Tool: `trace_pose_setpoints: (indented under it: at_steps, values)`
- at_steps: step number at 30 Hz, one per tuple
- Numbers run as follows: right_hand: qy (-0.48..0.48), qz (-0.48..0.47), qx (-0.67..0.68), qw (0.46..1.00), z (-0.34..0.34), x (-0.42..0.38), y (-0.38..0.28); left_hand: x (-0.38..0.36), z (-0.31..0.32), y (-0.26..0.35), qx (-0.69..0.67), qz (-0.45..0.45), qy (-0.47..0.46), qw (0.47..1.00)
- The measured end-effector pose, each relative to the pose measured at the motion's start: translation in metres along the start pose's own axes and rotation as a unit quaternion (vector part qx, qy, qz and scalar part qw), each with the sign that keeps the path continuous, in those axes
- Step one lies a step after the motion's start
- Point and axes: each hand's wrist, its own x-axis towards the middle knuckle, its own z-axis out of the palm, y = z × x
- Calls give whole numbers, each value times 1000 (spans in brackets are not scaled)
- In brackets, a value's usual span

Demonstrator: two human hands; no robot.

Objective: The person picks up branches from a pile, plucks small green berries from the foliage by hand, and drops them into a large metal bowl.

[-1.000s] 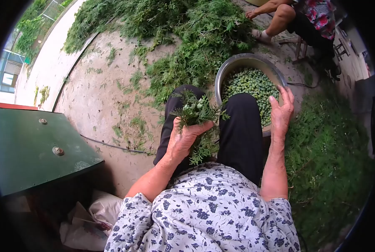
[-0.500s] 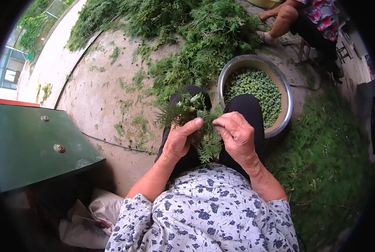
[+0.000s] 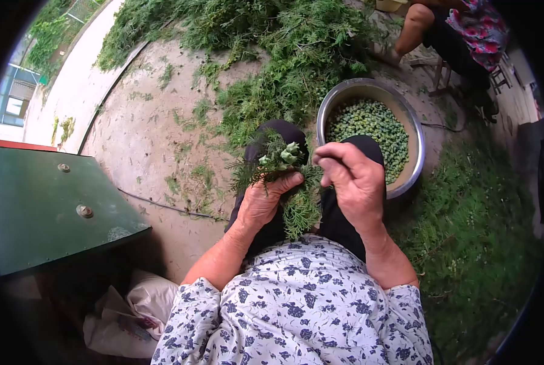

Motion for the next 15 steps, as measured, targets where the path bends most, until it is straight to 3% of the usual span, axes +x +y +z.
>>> trace_pose_setpoints:
  at_steps: [3,5,9,13,15]
  values:
    - [-87,71,-37,993,6,2,17,0,2,4,27,13,-10,1000]
    - [-85,71,-40,993,5,0,22,-2,2,10,72,-37,-24,996]
    - [-107,85,-23,990,2,-1,25,-1,0,4,74,-11,-19,997]
    - [-108,21,-81,991,5,-7,39,0,-2,3,73,-42,-23,996]
    - [-82,-14,-99,992,11,-11,38,0,-15,-7,267,16,-18,963]
